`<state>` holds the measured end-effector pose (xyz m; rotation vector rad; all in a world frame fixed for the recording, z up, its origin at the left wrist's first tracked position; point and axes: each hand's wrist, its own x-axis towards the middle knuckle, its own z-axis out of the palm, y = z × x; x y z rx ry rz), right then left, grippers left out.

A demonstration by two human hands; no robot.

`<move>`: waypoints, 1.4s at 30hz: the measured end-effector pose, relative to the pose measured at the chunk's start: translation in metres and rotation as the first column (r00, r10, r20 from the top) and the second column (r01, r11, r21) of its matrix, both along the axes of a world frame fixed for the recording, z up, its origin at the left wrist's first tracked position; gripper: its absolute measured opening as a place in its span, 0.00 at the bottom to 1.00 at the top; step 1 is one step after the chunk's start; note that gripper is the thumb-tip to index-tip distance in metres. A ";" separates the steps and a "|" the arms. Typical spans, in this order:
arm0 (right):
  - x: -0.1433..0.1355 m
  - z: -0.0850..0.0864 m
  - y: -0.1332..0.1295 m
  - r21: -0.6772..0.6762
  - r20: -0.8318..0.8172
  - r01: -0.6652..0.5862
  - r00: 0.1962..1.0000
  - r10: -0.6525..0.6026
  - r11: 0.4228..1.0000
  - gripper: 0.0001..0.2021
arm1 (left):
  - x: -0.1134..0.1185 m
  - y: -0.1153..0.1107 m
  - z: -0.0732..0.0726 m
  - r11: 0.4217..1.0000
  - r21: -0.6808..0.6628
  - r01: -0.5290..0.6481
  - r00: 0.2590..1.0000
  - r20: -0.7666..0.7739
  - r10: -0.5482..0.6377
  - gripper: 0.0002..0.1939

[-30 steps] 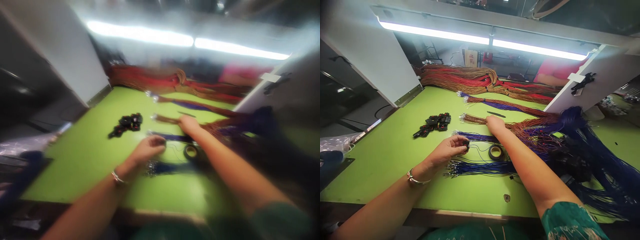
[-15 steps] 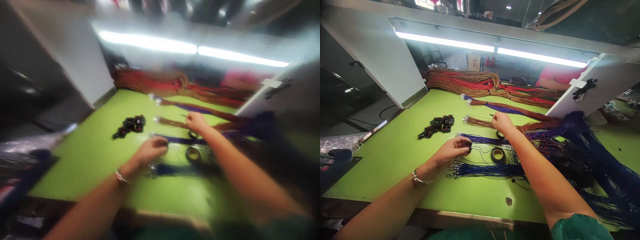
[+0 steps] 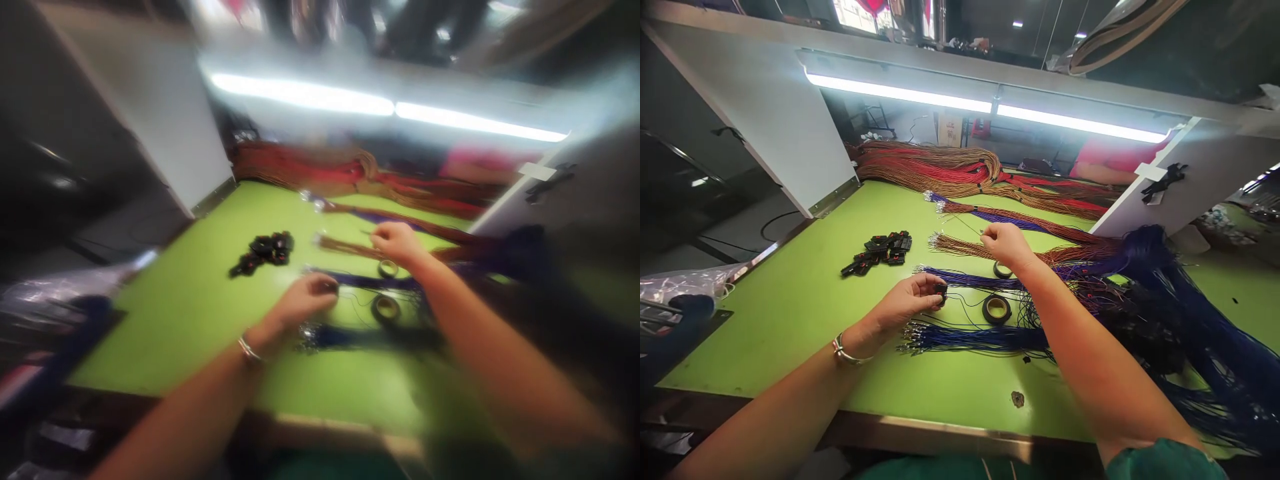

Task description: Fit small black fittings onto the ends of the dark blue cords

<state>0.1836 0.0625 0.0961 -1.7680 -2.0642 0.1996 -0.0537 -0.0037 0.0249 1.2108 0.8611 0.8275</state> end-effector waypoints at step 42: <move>-0.050 -0.048 -0.076 -0.260 -0.395 -0.128 0.918 0.015 0.957 0.09 | 0.000 0.002 -0.009 0.999 -0.038 0.032 0.998 0.049 -0.030 0.17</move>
